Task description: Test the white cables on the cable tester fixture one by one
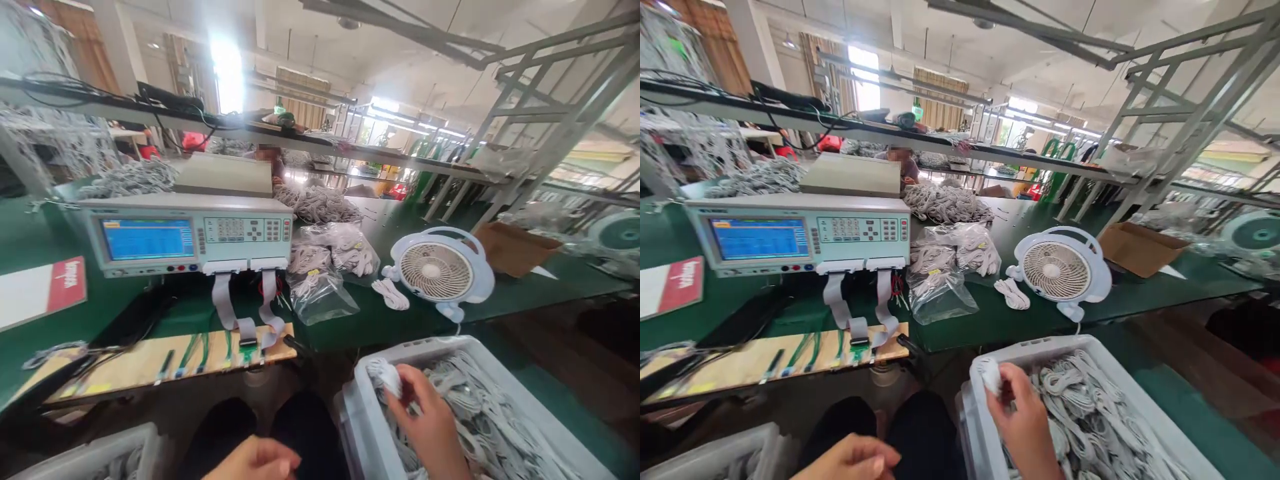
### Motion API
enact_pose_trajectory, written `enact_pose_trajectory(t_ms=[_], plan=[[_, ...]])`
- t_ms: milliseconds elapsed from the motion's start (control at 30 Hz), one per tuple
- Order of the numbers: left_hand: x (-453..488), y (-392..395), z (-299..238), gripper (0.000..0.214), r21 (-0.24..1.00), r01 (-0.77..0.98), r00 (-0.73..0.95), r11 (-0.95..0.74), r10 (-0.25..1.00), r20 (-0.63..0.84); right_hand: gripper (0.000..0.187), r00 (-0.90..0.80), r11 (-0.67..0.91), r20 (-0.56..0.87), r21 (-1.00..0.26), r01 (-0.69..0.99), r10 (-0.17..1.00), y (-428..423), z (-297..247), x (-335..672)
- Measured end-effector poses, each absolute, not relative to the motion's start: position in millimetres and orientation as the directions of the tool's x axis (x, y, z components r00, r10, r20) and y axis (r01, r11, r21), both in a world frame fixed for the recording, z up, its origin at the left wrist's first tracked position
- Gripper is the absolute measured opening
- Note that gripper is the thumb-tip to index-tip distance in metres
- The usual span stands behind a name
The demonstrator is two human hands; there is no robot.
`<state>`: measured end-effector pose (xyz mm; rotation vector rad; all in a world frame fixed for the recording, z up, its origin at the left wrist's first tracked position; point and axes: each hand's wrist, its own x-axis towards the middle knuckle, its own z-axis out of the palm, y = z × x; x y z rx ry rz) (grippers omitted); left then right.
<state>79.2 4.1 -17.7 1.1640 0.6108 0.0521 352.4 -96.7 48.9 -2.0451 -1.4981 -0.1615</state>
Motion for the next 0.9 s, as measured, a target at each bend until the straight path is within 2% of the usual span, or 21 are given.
enact_pose_trajectory(t_ms=[67,100,167,233,300,367,433,500,567,633,767,900], plan=[[87.8,2.4,-7.3,0.042,0.748,0.104,0.856,0.656,0.324,-0.403,0.022,0.069,0.115,0.458,-0.362,0.925,0.886,-93.0,52.2,310.2],[91.3,3.0,-2.9,0.041,0.683,0.010,0.851,0.731,0.352,-0.389,0.022,-0.088,0.263,0.441,-0.351,0.899,0.893,-90.1,51.4,289.7],[94.4,6.2,1.1,0.036,0.620,-0.128,0.808,0.774,0.444,-0.388,0.024,-0.348,0.483,0.379,-0.358,0.799,0.857,-83.2,47.2,255.4],[90.5,10.4,-2.0,0.030,0.639,-0.210,0.718,0.741,0.560,-0.413,0.024,-0.441,0.548,0.329,-0.423,0.722,0.835,-74.7,41.3,234.0],[81.7,13.4,-8.5,0.027,0.682,-0.260,0.607,0.684,0.665,-0.435,0.022,-0.365,0.468,0.292,-0.541,0.699,0.884,-63.7,35.3,225.0],[72.4,14.2,-13.5,0.029,0.705,-0.285,0.530,0.649,0.720,-0.449,0.018,-0.186,0.275,0.203,-0.685,0.674,0.961,-49.9,30.2,222.5],[66.3,14.0,-14.4,0.028,0.693,-0.280,0.529,0.665,0.709,-0.467,0.017,-0.034,0.090,0.087,-0.806,0.585,0.996,-35.4,26.7,220.1],[63.8,14.7,-12.4,0.027,0.665,-0.275,0.561,0.694,0.677,-0.475,0.021,0.014,-0.005,0.002,-0.884,0.468,1.000,-23.3,24.3,214.7],[63.0,17.4,-10.9,0.028,0.648,-0.275,0.581,0.710,0.660,-0.476,0.028,0.029,-0.024,-0.014,-0.913,0.407,0.999,-16.0,21.6,207.1],[62.8,21.4,-12.2,0.028,0.643,-0.277,0.580,0.714,0.658,-0.481,0.030,0.061,-0.013,0.014,-0.903,0.429,0.998,-13.2,17.7,199.9],[64.3,27.6,-20.5,0.028,0.641,-0.299,0.571,0.707,0.671,-0.473,0.023,0.149,-0.019,0.059,-0.881,0.473,0.987,-11.7,6.5,192.3],[68.9,29.0,-22.8,0.028,0.631,-0.340,0.560,0.698,0.689,-0.460,0.016,0.233,-0.089,-0.023,-0.956,0.281,0.972,-6.0,-1.3,190.5]])
